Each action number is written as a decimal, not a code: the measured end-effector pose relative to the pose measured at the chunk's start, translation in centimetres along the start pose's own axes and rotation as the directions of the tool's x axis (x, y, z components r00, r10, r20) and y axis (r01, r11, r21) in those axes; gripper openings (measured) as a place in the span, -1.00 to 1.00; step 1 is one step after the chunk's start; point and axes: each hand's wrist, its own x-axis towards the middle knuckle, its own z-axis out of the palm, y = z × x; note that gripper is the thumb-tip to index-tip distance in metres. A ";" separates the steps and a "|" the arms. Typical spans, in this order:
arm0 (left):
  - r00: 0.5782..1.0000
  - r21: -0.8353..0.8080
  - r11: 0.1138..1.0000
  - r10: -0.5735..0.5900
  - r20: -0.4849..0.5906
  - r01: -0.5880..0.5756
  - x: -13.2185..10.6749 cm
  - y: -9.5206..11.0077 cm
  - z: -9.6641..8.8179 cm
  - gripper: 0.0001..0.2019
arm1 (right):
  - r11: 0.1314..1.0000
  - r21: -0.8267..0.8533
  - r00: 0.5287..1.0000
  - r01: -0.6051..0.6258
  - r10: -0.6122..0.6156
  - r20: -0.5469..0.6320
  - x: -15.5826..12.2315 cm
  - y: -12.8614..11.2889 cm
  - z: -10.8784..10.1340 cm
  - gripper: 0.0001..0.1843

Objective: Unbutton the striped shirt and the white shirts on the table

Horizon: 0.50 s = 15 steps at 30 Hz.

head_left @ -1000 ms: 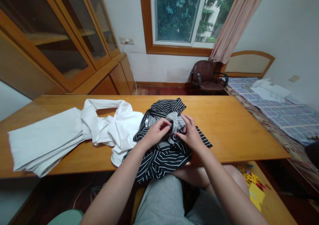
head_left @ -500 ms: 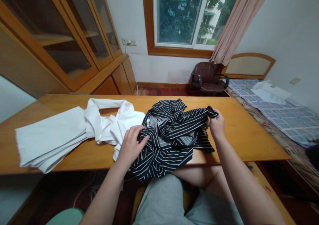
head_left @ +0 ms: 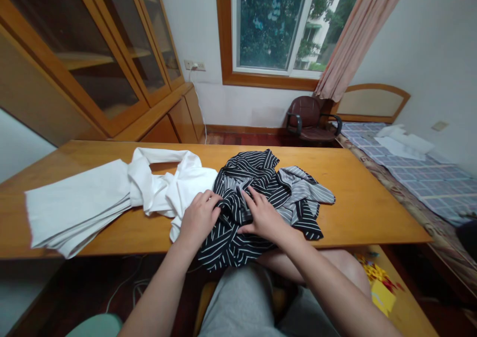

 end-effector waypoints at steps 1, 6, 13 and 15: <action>0.999 -0.040 0.999 0.019 -0.028 -0.020 0.4 0.4 -0.5 -0.79 | 0.999 -0.034 0.999 -0.031 0.031 0.020 0.2 -0.3 0.6 0.20; 0.984 -0.253 0.967 -0.026 -0.175 -0.019 1.5 1.6 -2.3 -0.83 | 0.985 -0.110 0.981 -0.131 0.145 0.127 1.2 0.8 1.2 -0.45; 0.942 -0.355 0.935 -0.126 -0.311 0.008 1.0 1.4 -1.5 -0.59 | 0.937 0.324 0.873 -0.127 0.261 -0.413 1.3 3.5 -4.1 -0.42; 0.956 -0.326 0.945 -0.080 -0.281 -0.017 1.0 1.4 -1.1 -0.44 | 0.890 0.448 0.783 -0.083 0.336 -0.524 1.4 3.5 -6.9 -0.48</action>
